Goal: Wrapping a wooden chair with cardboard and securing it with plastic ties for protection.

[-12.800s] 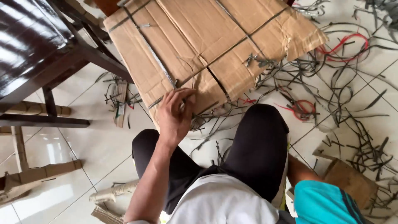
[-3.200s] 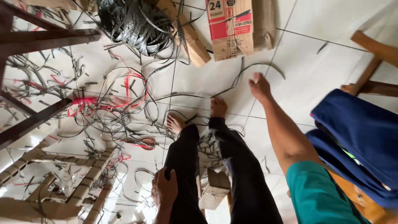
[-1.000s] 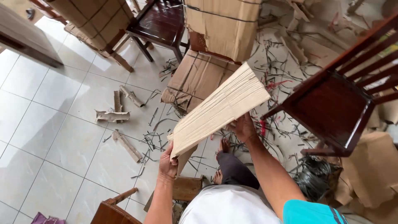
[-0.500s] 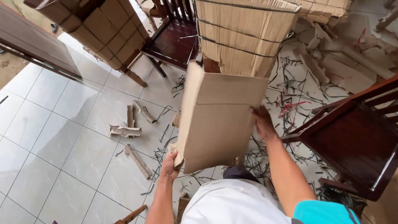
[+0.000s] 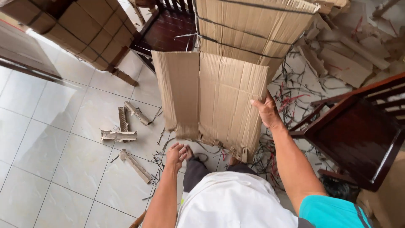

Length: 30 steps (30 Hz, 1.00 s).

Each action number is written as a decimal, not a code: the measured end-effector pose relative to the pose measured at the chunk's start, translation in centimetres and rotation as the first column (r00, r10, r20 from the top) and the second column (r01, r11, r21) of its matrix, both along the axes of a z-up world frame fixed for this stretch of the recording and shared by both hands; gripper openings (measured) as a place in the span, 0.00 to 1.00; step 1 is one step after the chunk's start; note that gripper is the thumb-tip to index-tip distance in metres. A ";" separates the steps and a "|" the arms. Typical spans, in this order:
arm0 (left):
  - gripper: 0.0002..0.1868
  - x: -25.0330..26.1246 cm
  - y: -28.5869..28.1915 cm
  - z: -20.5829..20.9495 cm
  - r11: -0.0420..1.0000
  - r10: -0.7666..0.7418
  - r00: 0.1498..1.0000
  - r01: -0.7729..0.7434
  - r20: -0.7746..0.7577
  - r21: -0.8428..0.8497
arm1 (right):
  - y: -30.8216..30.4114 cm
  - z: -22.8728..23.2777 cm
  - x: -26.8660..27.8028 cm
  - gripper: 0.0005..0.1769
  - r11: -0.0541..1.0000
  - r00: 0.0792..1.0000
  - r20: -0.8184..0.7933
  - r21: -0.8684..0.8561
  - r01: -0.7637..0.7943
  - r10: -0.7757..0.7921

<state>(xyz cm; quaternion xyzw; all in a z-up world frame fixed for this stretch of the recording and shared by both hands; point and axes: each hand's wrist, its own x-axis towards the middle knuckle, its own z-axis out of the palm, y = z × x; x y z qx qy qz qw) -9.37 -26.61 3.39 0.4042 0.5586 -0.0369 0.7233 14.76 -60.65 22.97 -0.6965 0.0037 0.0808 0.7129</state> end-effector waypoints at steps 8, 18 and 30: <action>0.30 5.4 6.5 2.4 0.962 -0.271 0.962 0.272 0.015 -0.037 | 3.9 1.0 -2.0 0.28 0.957 0.989 0.121 -0.265 0.115 -0.085; 0.28 11.7 12.4 6.6 0.799 -0.588 0.805 0.562 0.081 0.216 | 6.3 -1.4 -4.6 0.35 0.935 0.970 -0.013 -0.271 0.229 -0.241; 0.48 19.1 0.5 28.2 -0.275 -0.958 0.068 0.082 -0.280 0.958 | 10.9 -0.8 -9.1 0.30 0.749 0.961 0.227 -0.662 0.033 0.158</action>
